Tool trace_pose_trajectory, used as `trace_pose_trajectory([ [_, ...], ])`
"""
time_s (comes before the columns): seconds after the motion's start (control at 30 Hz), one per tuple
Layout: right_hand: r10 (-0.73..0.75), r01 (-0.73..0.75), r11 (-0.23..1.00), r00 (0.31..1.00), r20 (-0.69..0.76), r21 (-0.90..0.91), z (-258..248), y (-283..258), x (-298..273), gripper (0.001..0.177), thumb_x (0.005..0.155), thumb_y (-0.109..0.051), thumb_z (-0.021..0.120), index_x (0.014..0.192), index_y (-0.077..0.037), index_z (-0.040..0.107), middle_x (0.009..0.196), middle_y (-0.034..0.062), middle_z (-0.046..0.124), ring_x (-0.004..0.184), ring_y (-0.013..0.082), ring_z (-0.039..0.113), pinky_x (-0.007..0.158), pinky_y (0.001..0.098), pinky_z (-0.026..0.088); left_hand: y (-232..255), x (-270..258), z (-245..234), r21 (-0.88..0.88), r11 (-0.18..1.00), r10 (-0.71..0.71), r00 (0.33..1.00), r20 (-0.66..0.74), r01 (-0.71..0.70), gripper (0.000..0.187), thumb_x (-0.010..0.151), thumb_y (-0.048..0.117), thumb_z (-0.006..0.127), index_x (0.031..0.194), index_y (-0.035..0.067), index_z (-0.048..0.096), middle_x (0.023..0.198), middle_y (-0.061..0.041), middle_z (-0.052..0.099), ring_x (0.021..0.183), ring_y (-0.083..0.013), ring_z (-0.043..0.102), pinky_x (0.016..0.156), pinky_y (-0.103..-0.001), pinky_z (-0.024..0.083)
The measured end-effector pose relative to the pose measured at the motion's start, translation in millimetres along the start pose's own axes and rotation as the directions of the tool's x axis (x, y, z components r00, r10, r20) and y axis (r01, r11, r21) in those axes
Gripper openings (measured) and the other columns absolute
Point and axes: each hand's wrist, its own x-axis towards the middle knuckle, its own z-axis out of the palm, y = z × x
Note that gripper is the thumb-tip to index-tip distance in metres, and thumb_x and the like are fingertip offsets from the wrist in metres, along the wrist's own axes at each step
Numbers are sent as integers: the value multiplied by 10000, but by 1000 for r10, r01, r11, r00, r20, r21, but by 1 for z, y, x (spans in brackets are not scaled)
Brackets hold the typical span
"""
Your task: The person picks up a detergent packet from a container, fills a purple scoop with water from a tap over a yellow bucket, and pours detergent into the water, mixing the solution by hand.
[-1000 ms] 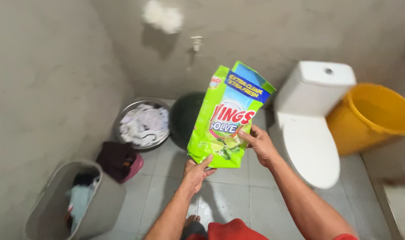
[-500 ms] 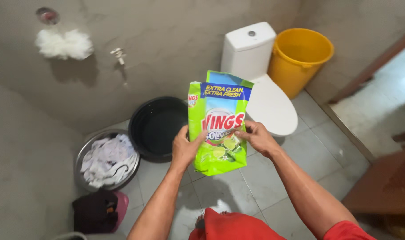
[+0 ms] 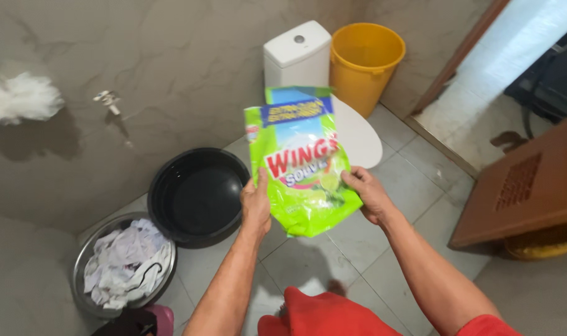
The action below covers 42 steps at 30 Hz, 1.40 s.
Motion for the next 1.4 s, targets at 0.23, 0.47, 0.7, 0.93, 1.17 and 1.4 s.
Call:
trace_pose_trajectory([
  [0.23, 215, -215, 977, 976, 23, -4, -9, -6, -37, 555, 799, -252, 744, 1326, -169, 590, 1154, 45, 735, 989, 214, 716, 777, 393, 598, -41, 23, 20, -76, 997, 20, 996, 90, -13, 418, 1045, 333, 568, 1250, -23, 647, 1106, -75, 740, 943, -124, 671, 829, -302, 540],
  [0.47, 12, -55, 989, 954, -299, -137, -101, -1, -14, 524, 800, -94, 770, 1307, -99, 636, 1103, 69, 762, 913, 203, 751, 715, 378, 628, -34, 50, 90, 525, 801, 258, 958, 129, -286, 662, 820, 132, 785, 1407, 45, 490, 1335, -122, 557, 1131, -216, 636, 925, -345, 515],
  [0.7, -61, -20, 980, 918, -391, -199, -225, -18, 22, 502, 828, -55, 766, 1314, -62, 639, 1081, 69, 757, 896, 187, 737, 714, 370, 620, -26, 77, 217, 656, 227, 577, 642, 505, -720, 649, 796, 118, 830, 1378, 47, 553, 1433, -195, 506, 1304, -388, 469, 1092, -478, 403],
  [0.93, -99, 20, 981, 907, -409, -195, -354, -59, 52, 539, 803, -25, 779, 1320, -71, 632, 1083, 42, 754, 932, 156, 707, 758, 324, 586, -87, 120, 348, 737, 279, 433, 765, 476, -616, 515, 801, 170, 828, 1249, 47, 606, 1242, -174, 604, 1162, -374, 545, 1005, -471, 447],
  [1.17, -137, 35, 971, 892, -431, -235, -453, -97, 86, 518, 787, -25, 801, 1282, -39, 650, 1100, 57, 752, 970, 149, 700, 838, 315, 559, -150, 171, 423, 793, 416, 255, 894, 369, -446, 453, 812, 158, 810, 1204, 42, 616, 1016, -148, 707, 1015, -339, 632, 903, -458, 496],
  [1.4, -186, 130, 976, 918, -350, -177, -511, -152, 151, 538, 800, -87, 831, 1303, -37, 644, 1138, 33, 734, 1035, 129, 669, 907, 292, 532, -175, 244, 492, 729, 557, 210, 916, 342, -399, 448, 801, 175, 826, 1181, 49, 623, 961, -119, 754, 886, -255, 730, 816, -389, 544],
])
